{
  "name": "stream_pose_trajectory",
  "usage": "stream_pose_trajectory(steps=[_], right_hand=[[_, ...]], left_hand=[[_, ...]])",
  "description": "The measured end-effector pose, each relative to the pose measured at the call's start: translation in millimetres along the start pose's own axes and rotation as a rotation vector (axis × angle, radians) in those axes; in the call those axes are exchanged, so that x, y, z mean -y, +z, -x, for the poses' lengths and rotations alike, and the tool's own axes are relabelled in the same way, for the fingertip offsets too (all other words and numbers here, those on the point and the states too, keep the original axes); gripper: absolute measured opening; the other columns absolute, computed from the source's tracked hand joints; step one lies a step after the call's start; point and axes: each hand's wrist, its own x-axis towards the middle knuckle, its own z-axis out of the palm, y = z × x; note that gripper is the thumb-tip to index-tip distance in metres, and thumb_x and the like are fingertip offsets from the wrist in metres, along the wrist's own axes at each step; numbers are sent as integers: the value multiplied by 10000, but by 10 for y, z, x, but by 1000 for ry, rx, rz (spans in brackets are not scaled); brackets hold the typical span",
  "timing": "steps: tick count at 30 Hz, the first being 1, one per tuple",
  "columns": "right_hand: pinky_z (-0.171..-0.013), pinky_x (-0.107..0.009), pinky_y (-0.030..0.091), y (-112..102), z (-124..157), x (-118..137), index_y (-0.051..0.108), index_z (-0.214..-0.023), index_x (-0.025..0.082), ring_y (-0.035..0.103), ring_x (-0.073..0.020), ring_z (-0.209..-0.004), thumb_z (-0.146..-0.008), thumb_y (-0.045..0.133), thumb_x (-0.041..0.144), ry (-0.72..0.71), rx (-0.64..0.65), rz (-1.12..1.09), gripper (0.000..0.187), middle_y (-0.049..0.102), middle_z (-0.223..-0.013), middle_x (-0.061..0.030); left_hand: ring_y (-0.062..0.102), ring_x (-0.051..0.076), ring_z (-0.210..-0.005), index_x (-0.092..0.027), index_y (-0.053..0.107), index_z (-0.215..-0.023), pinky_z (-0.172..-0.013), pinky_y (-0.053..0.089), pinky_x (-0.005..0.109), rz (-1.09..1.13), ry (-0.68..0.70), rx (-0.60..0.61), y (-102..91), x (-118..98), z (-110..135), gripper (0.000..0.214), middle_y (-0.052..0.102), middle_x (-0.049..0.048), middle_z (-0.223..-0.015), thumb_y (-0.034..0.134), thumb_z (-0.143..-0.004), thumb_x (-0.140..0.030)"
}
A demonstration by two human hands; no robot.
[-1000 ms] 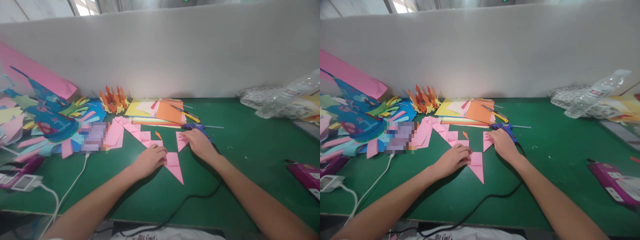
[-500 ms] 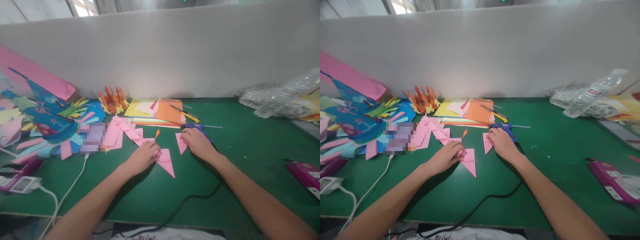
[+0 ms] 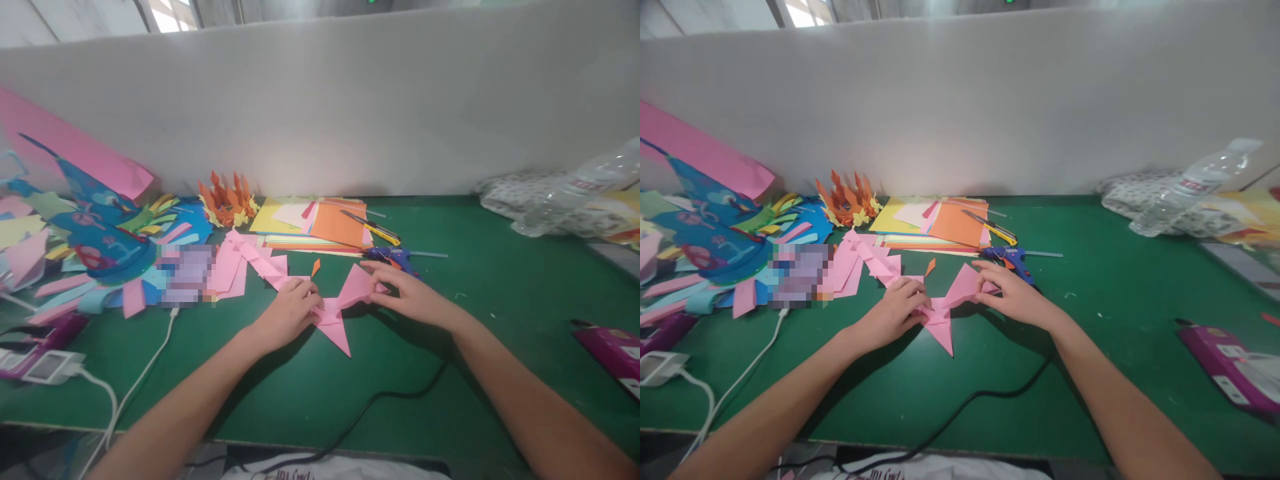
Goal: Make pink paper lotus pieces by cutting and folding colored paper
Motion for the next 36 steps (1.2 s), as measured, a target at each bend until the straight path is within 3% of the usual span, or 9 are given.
stream_pose_trajectory(steps=[4, 7, 10, 14, 18, 23, 27, 32, 36], right_hand=[[-714, -315, 460, -15, 3, 68, 530, -737, 208, 593, -220, -879, -855, 505, 424, 45, 98, -51, 247, 635, -902, -58], [-605, -261, 414, -34, -13, 93, 532, -752, 198, 524, -152, -664, -849, 495, 438, 63, 104, -81, 261, 558, -715, 2], [-601, -256, 397, -42, -23, 88, 532, -740, 194, 506, -146, -665, -837, 508, 452, 64, 61, -114, 277, 546, -718, 4], [-608, -261, 393, -35, -24, 70, 536, -734, 195, 505, -146, -665, -826, 536, 437, 76, 22, -151, 259, 554, -725, 2], [-612, -258, 397, -36, -24, 72, 537, -722, 194, 507, -142, -667, -821, 556, 411, 74, -15, -190, 239, 557, -722, 6], [-628, -266, 417, -42, -28, 43, 527, -706, 194, 519, -153, -677, -810, 578, 438, 85, -79, -244, 270, 559, -710, 1], [-640, -268, 417, -36, -25, -16, 526, -722, 195, 512, -152, -679, -802, 598, 449, 99, -122, -276, 276, 551, -706, 5], [-620, -268, 414, -32, -22, -30, 527, -712, 193, 495, -148, -658, -782, 614, 487, 105, -164, -333, 314, 531, -689, 6], [-597, -262, 417, -5, -30, -50, 527, -712, 193, 489, -143, -641, -768, 619, 504, 130, -191, -355, 329, 525, -686, 6]], left_hand=[[429, 238, -1126, -201, 555, -975, -946, 349, 405, -87, 42, 15, -5, 7, 6, 98, 557, 71, -1125, 514, -887, -194], [492, 220, -1026, -201, 546, -1000, -880, 353, 387, -143, 35, 63, 16, 21, 20, 111, 571, 74, -1104, 488, -906, -213], [490, 229, -1017, -201, 547, -1000, -883, 335, 396, -164, 19, 73, 16, 28, 23, 114, 586, 68, -1065, 514, -894, -229], [459, 219, -1133, -215, 515, -1052, -1036, 216, 470, -60, 12, 75, -25, 30, 7, 166, 596, 47, -1067, 524, -886, -209], [537, 185, -1043, -211, 480, -1076, -1082, 160, 513, 30, -32, 92, -52, 18, -6, 217, 607, 35, -1020, 534, -869, -175], [534, 209, -992, -180, 485, -1141, -1032, 250, 490, -94, 33, 42, -41, 3, -4, 271, 580, 70, -999, 497, -873, -139], [521, 193, -891, -165, 535, -962, -915, 334, 396, -149, 83, 61, -28, 16, 7, 102, 556, 61, -941, 453, -903, -156], [518, 183, -807, -161, 516, -912, -824, 327, 350, -181, 125, 90, -13, 33, 22, 128, 589, 50, -855, 391, -939, -168], [523, 188, -824, -161, 533, -950, -857, 308, 369, -203, 158, 55, 3, 88, 9, 205, 611, 57, -826, 330, -964, -189]])
